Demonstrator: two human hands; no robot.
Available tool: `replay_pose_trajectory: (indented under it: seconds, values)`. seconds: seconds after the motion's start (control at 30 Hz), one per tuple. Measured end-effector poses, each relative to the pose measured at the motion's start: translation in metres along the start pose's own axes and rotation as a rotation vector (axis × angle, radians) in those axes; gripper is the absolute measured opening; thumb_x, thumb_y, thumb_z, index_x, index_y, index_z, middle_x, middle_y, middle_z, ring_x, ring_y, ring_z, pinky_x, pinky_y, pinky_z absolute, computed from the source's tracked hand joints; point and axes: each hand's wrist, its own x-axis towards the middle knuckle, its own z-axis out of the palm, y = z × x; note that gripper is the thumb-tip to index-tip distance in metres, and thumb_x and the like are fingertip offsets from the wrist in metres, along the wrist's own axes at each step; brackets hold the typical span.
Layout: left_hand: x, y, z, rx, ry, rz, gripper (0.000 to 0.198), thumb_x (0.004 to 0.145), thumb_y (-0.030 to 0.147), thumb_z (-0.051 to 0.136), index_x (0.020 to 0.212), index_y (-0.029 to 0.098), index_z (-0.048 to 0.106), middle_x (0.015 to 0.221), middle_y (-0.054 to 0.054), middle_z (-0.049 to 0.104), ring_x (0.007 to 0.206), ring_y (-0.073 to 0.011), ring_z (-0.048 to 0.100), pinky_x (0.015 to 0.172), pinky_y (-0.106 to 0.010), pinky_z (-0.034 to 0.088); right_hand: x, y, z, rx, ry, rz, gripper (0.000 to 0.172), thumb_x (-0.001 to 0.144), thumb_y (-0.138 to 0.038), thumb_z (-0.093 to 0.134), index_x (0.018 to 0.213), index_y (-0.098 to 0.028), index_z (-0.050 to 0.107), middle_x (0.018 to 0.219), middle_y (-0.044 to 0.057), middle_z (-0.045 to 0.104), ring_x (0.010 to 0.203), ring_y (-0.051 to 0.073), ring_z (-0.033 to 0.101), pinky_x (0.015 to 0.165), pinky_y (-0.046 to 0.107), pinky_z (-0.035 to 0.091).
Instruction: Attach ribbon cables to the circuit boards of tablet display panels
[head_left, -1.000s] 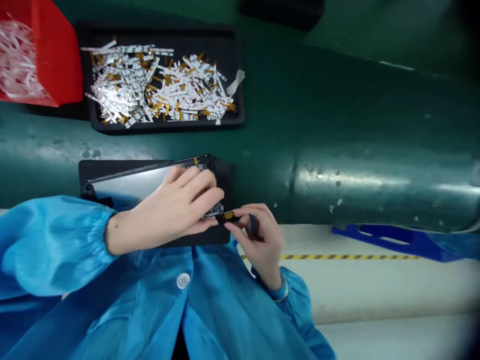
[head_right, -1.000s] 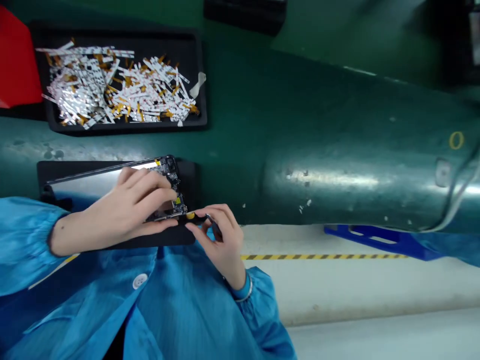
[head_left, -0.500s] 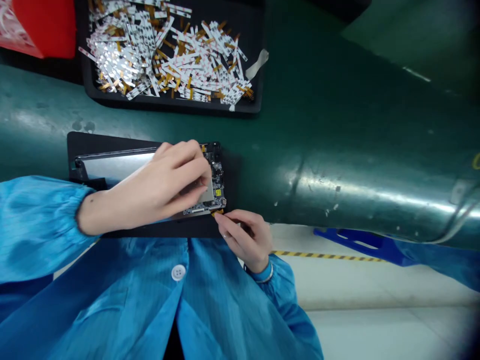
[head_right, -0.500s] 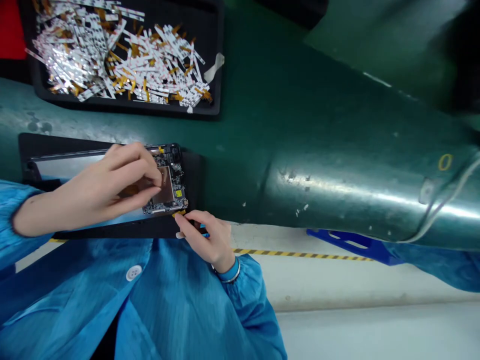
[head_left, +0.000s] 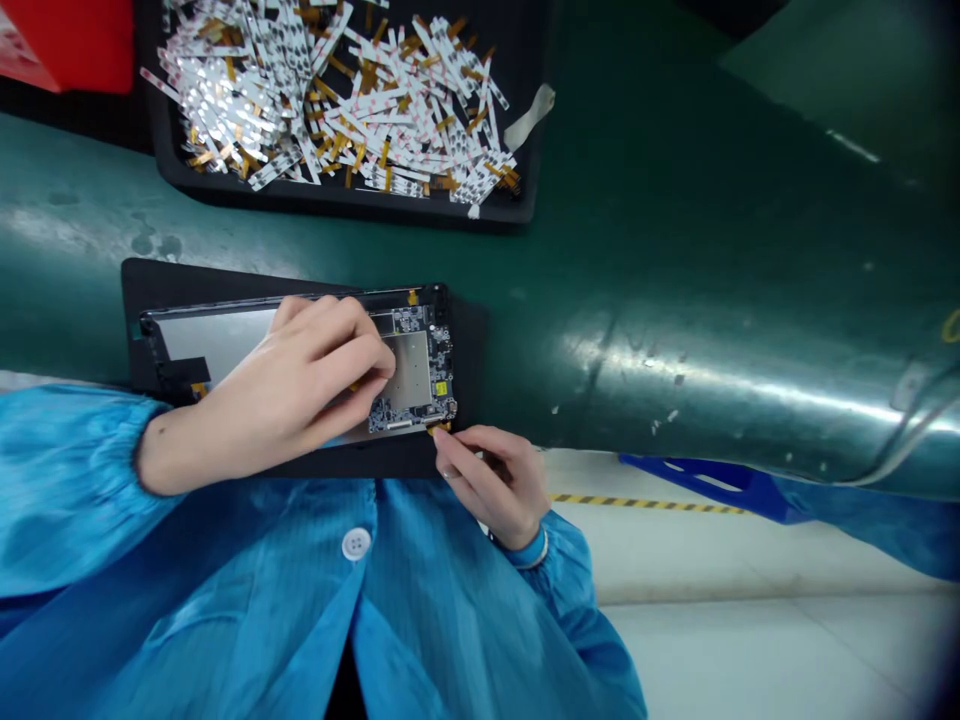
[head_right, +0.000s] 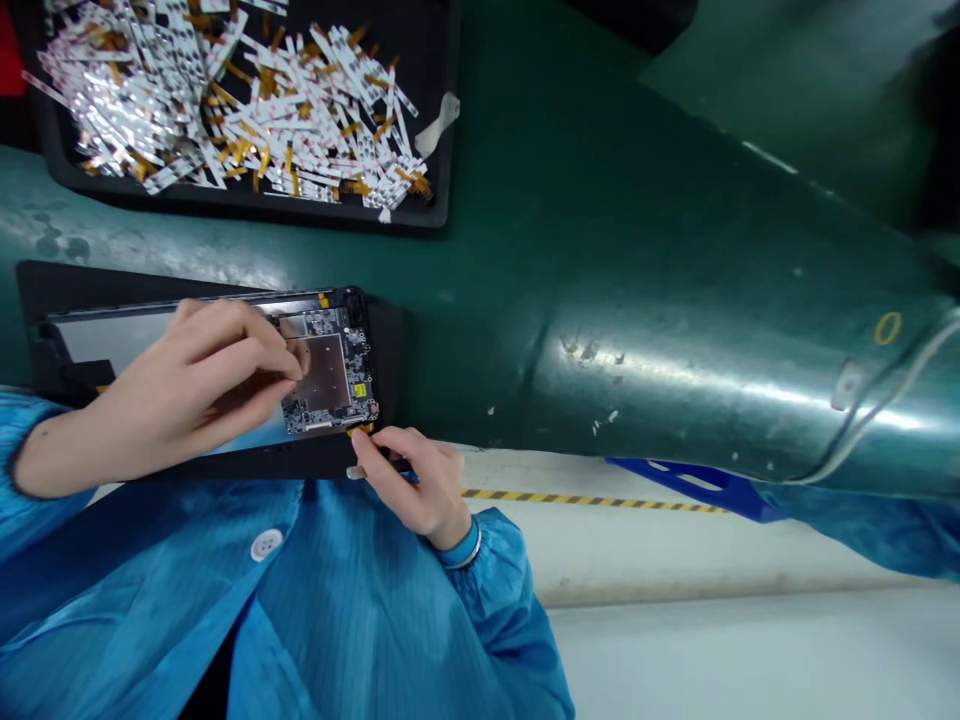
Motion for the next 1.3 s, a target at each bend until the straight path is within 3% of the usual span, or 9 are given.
replay_pose_trajectory:
  seconds: [0.23,0.37,0.47,0.6,0.73,0.93,1.1,1.3]
  values:
    - [-0.005,-0.001,0.006,0.049,0.022,0.061,0.007,0.097,0.020,0.050,0.100,0.017,0.055,0.094,-0.006,0.060,0.085,-0.0209,0.053,0.072,-0.038,0.037,0.003,-0.009,0.001,-0.068,0.008,0.089,0.043,0.085,-0.008,0.067,0.123,-0.029,0.065,0.087,0.002,0.067,0.067,0.015,0.065,0.053,0.027,0.057]
    - [-0.006,0.001,0.006,0.092,0.009,0.192,0.010,0.095,0.018,0.051,0.102,0.015,0.056,0.094,-0.008,0.061,0.086,-0.0221,0.052,0.075,-0.038,0.045,0.005,-0.015,0.001,-0.075,0.020,0.149,0.030,0.086,-0.011,0.067,0.112,-0.026,0.068,0.091,0.004,0.065,0.069,0.015,0.064,0.054,0.027,0.057]
    - [-0.005,0.002,0.007,0.098,0.002,0.249,0.012,0.095,0.016,0.046,0.100,0.015,0.057,0.094,-0.008,0.062,0.086,-0.0223,0.053,0.074,-0.038,0.046,0.008,-0.015,-0.001,-0.067,-0.005,0.140,0.031,0.086,-0.011,0.067,0.114,-0.026,0.067,0.091,0.004,0.066,0.069,0.015,0.064,0.054,0.028,0.057]
    - [-0.005,0.003,0.007,0.135,0.017,0.273,0.015,0.096,0.016,0.045,0.099,0.015,0.060,0.092,-0.007,0.064,0.083,-0.0210,0.052,0.071,-0.036,0.045,0.011,-0.011,-0.003,-0.030,-0.037,0.088,0.041,0.086,-0.009,0.066,0.122,-0.029,0.065,0.092,0.002,0.069,0.069,0.015,0.067,0.058,0.027,0.059]
    - [-0.006,0.003,0.008,0.064,-0.022,0.287,0.019,0.097,0.018,0.044,0.106,0.014,0.061,0.097,-0.008,0.065,0.088,-0.0213,0.055,0.075,-0.037,0.046,0.010,-0.005,-0.002,-0.020,-0.032,0.051,0.036,0.087,-0.012,0.065,0.120,-0.028,0.065,0.091,0.003,0.070,0.073,0.016,0.069,0.061,0.028,0.061]
    - [-0.006,0.003,0.008,0.009,-0.086,0.275,0.027,0.099,0.019,0.044,0.120,0.015,0.060,0.107,-0.008,0.066,0.098,-0.0224,0.058,0.082,-0.037,0.043,0.016,0.002,-0.003,0.190,-0.055,0.170,0.024,0.089,-0.009,0.063,0.106,-0.026,0.065,0.094,0.003,0.065,0.083,0.016,0.067,0.065,0.029,0.060]
    - [-0.002,0.003,0.005,0.090,-0.084,0.334,0.030,0.103,0.023,0.036,0.118,0.017,0.062,0.106,-0.004,0.070,0.089,-0.0192,0.059,0.078,-0.035,0.043,0.026,0.006,-0.004,0.354,-0.025,0.371,0.019,0.082,-0.017,0.075,0.090,-0.022,0.059,0.091,0.001,0.056,0.065,0.010,0.057,0.051,0.023,0.052]
    - [0.011,0.007,-0.003,0.249,-0.130,0.494,0.035,0.102,0.017,0.033,0.098,0.018,0.068,0.096,-0.004,0.071,0.081,-0.0180,0.061,0.071,-0.035,0.043,0.032,0.010,-0.003,0.397,-0.034,0.392,0.022,0.080,-0.020,0.078,0.082,-0.021,0.057,0.086,-0.001,0.053,0.064,0.009,0.053,0.049,0.021,0.045]
